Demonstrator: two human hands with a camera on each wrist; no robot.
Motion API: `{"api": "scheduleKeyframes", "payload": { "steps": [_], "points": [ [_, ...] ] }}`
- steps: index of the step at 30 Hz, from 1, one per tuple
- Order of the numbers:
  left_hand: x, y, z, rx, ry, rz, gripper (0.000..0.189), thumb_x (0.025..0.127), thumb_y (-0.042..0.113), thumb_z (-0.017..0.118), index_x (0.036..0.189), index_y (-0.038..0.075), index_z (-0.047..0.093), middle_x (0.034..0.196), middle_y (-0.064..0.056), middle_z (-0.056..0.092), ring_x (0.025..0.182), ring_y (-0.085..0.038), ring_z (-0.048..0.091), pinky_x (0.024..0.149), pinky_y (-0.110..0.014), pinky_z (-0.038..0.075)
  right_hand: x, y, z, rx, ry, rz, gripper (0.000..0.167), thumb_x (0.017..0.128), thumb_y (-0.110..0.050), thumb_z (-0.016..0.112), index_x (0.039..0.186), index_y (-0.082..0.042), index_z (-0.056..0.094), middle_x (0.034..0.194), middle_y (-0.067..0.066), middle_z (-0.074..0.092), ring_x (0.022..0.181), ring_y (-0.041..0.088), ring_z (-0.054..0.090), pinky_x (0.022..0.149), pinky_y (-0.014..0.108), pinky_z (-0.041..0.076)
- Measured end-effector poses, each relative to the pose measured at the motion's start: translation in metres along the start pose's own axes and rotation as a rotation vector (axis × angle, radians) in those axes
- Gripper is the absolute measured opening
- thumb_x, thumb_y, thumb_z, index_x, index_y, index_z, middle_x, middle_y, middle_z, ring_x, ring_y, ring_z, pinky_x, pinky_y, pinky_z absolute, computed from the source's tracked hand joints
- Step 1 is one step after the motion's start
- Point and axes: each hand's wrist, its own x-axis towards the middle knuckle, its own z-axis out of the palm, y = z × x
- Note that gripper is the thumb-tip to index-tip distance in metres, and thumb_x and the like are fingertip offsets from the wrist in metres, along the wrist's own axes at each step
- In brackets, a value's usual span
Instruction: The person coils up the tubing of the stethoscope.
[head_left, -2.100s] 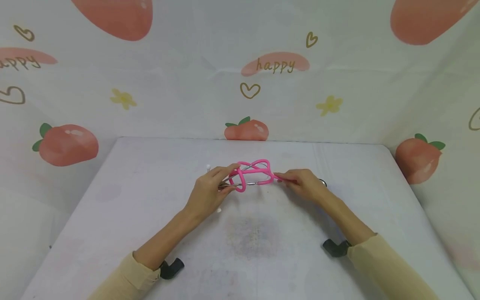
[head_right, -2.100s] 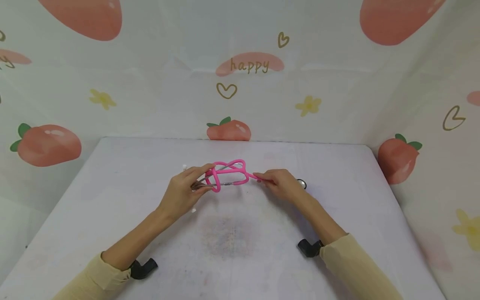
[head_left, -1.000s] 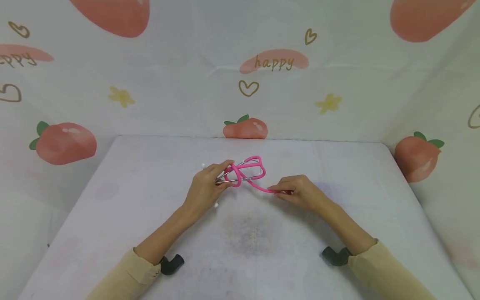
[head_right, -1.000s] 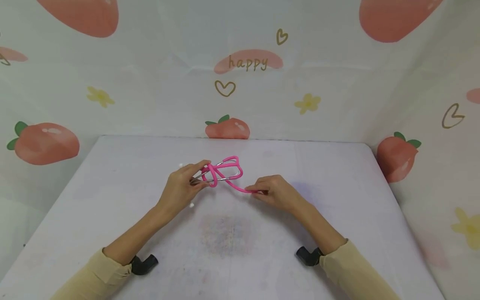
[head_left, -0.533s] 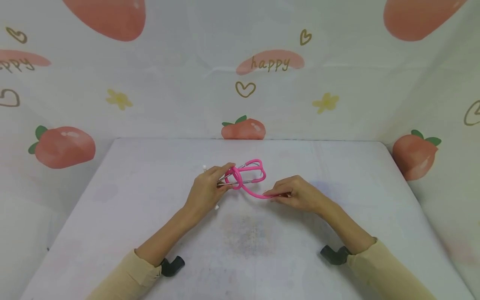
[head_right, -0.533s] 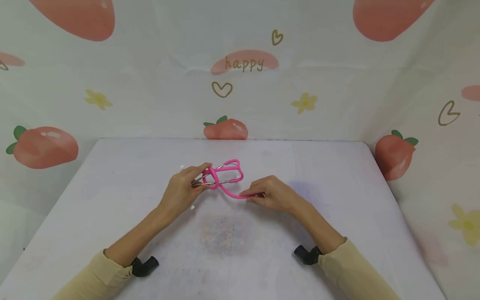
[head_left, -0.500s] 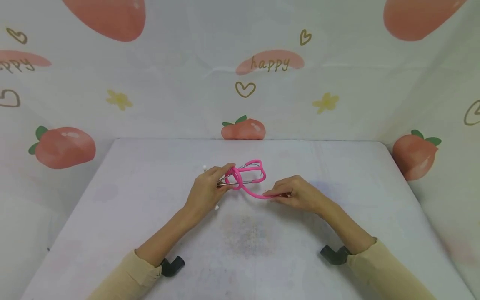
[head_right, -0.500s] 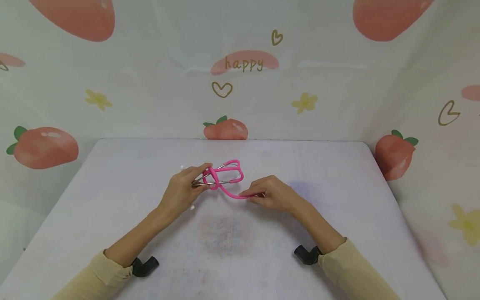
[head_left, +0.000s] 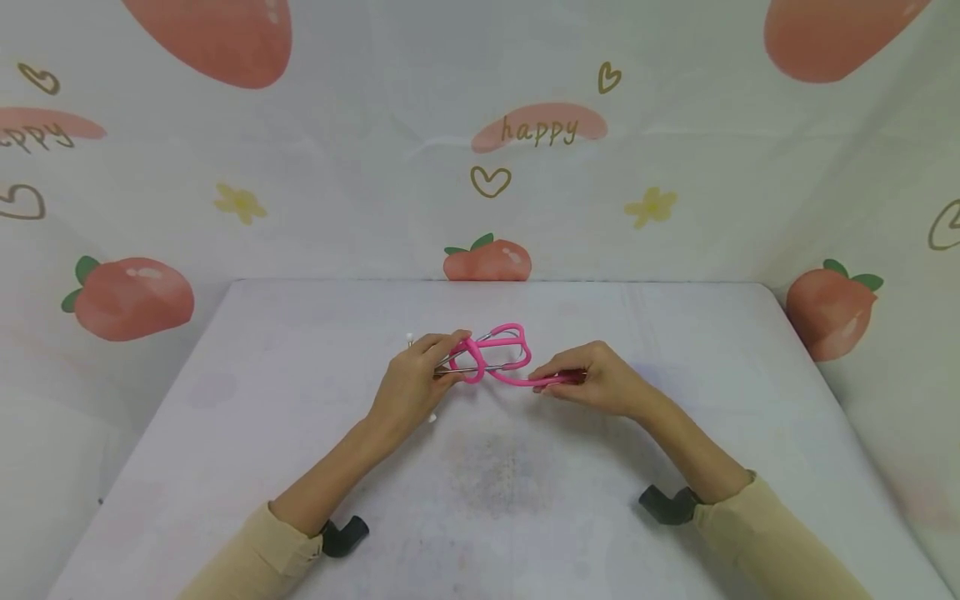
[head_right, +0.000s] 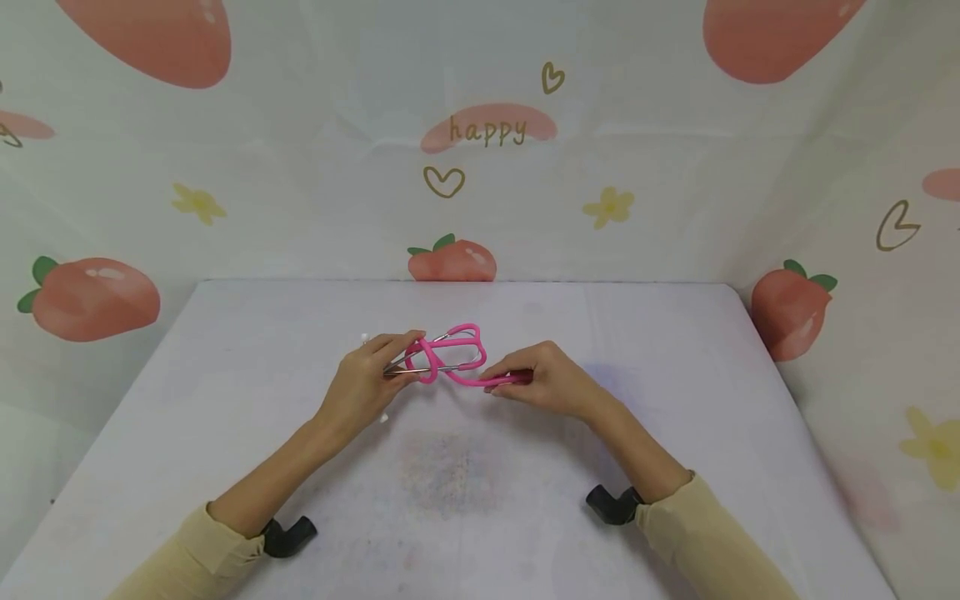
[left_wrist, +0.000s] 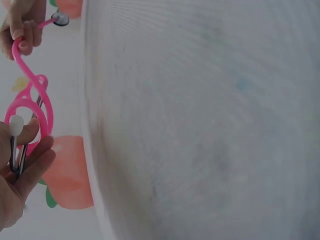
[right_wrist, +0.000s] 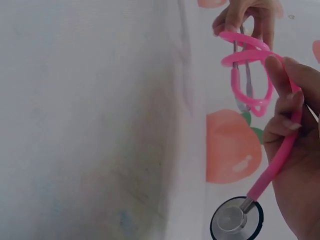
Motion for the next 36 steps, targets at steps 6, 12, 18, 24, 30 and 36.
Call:
{"api": "scheduleKeyframes", "payload": {
  "steps": [6, 12, 18, 24, 30, 36],
  "points": [
    [0.000, 0.000, 0.000, -0.001, -0.007, 0.002, 0.067, 0.076, 0.015, 0.087, 0.138, 0.020, 0.060, 0.122, -0.005, 0.064, 0.095, -0.018, 0.071, 0.081, -0.030, 0.058, 0.003, -0.004, -0.004, 0.091, -0.076, 0.016, 0.030, 0.087, 0.010, 0.069, 0.115, 0.003, 0.072, 0.099, 0.005, 0.076, 0.083, 0.031, 0.070, 0.055, 0.020, 0.047],
    [0.002, 0.000, 0.002, -0.005, -0.021, 0.040, 0.067, 0.075, 0.012, 0.087, 0.136, 0.019, 0.061, 0.121, -0.004, 0.065, 0.096, -0.018, 0.071, 0.082, -0.029, 0.058, 0.009, -0.007, -0.007, 0.075, -0.057, 0.028, 0.027, 0.089, 0.004, 0.070, 0.115, 0.000, 0.072, 0.101, 0.004, 0.075, 0.087, 0.027, 0.071, 0.059, 0.022, 0.052],
    [0.002, 0.000, 0.003, -0.006, -0.034, 0.060, 0.066, 0.075, 0.012, 0.087, 0.136, 0.018, 0.062, 0.121, -0.003, 0.065, 0.093, -0.015, 0.072, 0.081, -0.027, 0.058, 0.013, -0.012, -0.009, 0.095, -0.031, 0.031, 0.025, 0.089, 0.005, 0.070, 0.114, 0.003, 0.072, 0.100, 0.009, 0.075, 0.084, 0.018, 0.072, 0.064, 0.022, 0.056],
    [-0.003, 0.001, 0.004, -0.016, -0.058, 0.093, 0.065, 0.074, 0.009, 0.087, 0.134, 0.018, 0.063, 0.122, -0.002, 0.065, 0.089, -0.013, 0.072, 0.079, -0.025, 0.058, 0.017, -0.015, -0.008, 0.047, -0.039, 0.030, 0.025, 0.091, 0.000, 0.070, 0.116, -0.002, 0.073, 0.098, 0.007, 0.075, 0.068, 0.015, 0.061, 0.052, 0.022, 0.043],
    [-0.004, 0.006, 0.001, -0.042, -0.079, 0.129, 0.065, 0.076, 0.010, 0.086, 0.136, 0.018, 0.061, 0.126, -0.001, 0.064, 0.091, -0.012, 0.072, 0.080, -0.024, 0.057, 0.024, -0.019, -0.012, 0.002, -0.004, 0.019, 0.022, 0.091, -0.003, 0.071, 0.113, -0.006, 0.074, 0.098, 0.000, 0.075, 0.069, 0.018, 0.062, 0.057, 0.021, 0.050],
    [-0.003, 0.009, -0.002, -0.040, -0.091, 0.170, 0.066, 0.076, 0.009, 0.087, 0.136, 0.017, 0.061, 0.127, -0.002, 0.064, 0.089, -0.013, 0.072, 0.079, -0.023, 0.058, 0.032, -0.021, -0.012, 0.032, 0.021, -0.019, 0.018, 0.089, -0.001, 0.073, 0.106, -0.004, 0.074, 0.094, 0.002, 0.074, 0.076, 0.023, 0.069, 0.070, 0.026, 0.058]
  ]
}}
